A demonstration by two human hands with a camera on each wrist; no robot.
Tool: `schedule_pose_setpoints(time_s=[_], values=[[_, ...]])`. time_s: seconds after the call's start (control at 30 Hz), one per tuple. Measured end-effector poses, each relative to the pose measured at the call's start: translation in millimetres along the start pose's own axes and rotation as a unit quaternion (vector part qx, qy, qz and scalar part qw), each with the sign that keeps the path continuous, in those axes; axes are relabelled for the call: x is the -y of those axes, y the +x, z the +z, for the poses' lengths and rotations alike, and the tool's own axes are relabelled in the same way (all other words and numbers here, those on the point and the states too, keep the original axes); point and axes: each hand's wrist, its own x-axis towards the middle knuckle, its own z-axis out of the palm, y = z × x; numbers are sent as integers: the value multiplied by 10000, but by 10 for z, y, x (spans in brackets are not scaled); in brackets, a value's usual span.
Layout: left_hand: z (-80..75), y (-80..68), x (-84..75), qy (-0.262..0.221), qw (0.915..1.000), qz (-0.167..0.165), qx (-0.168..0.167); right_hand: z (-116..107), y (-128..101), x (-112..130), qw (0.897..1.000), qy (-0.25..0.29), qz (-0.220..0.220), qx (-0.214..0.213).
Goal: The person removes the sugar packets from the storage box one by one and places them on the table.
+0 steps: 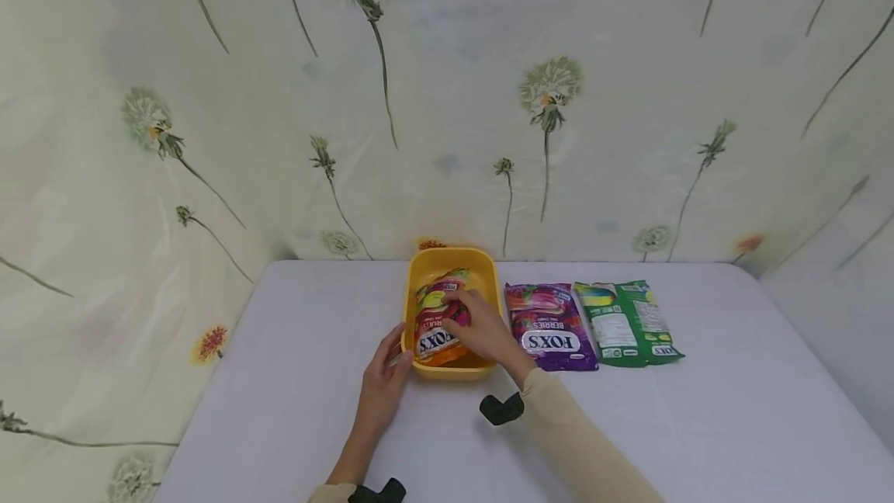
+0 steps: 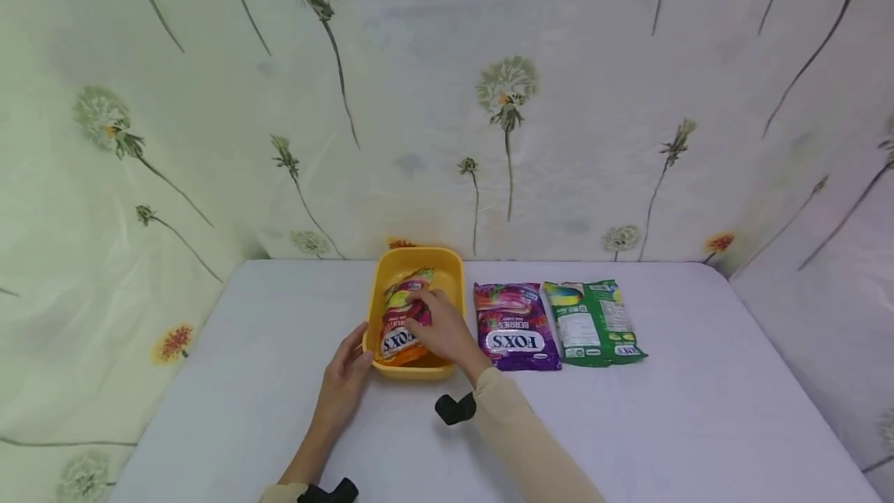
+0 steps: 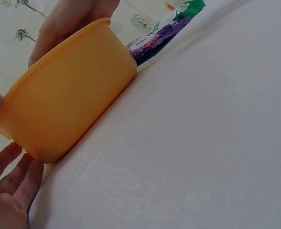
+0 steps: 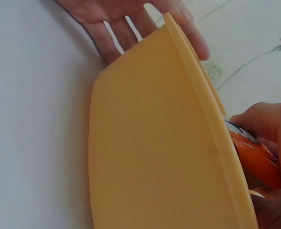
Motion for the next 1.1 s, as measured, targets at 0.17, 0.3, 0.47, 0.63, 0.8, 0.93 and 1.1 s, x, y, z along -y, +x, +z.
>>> schedule_pose_setpoints(time_s=[0.17, 0.3, 0.47, 0.63, 0.8, 0.93, 1.1], values=[[20, 5, 18, 63, 9999, -58, -62, -9, -22, -5, 9998, 222, 2, -21], [24, 12, 30, 84, 9998, -157, -55, -7, -29, -4, 9994, 334, -37, -69], [16, 2, -26, 117, 9995, -301, 4, 8, -30, -35, 9986, 491, -117, -176], [-21, -64, -230, 132, 9994, -316, 95, 14, -22, -73, 9968, 678, -253, -339], [-35, -105, -316, 128, 9994, -318, 75, 1, -28, -88, 9951, 838, -306, -421], [-36, -95, -319, 109, 9993, -352, 103, -33, -67, -84, 9921, 1140, -223, -467], [-54, -89, -355, 78, 9991, -394, 149, -108, -162, 15, 9883, 1482, -56, -351]])
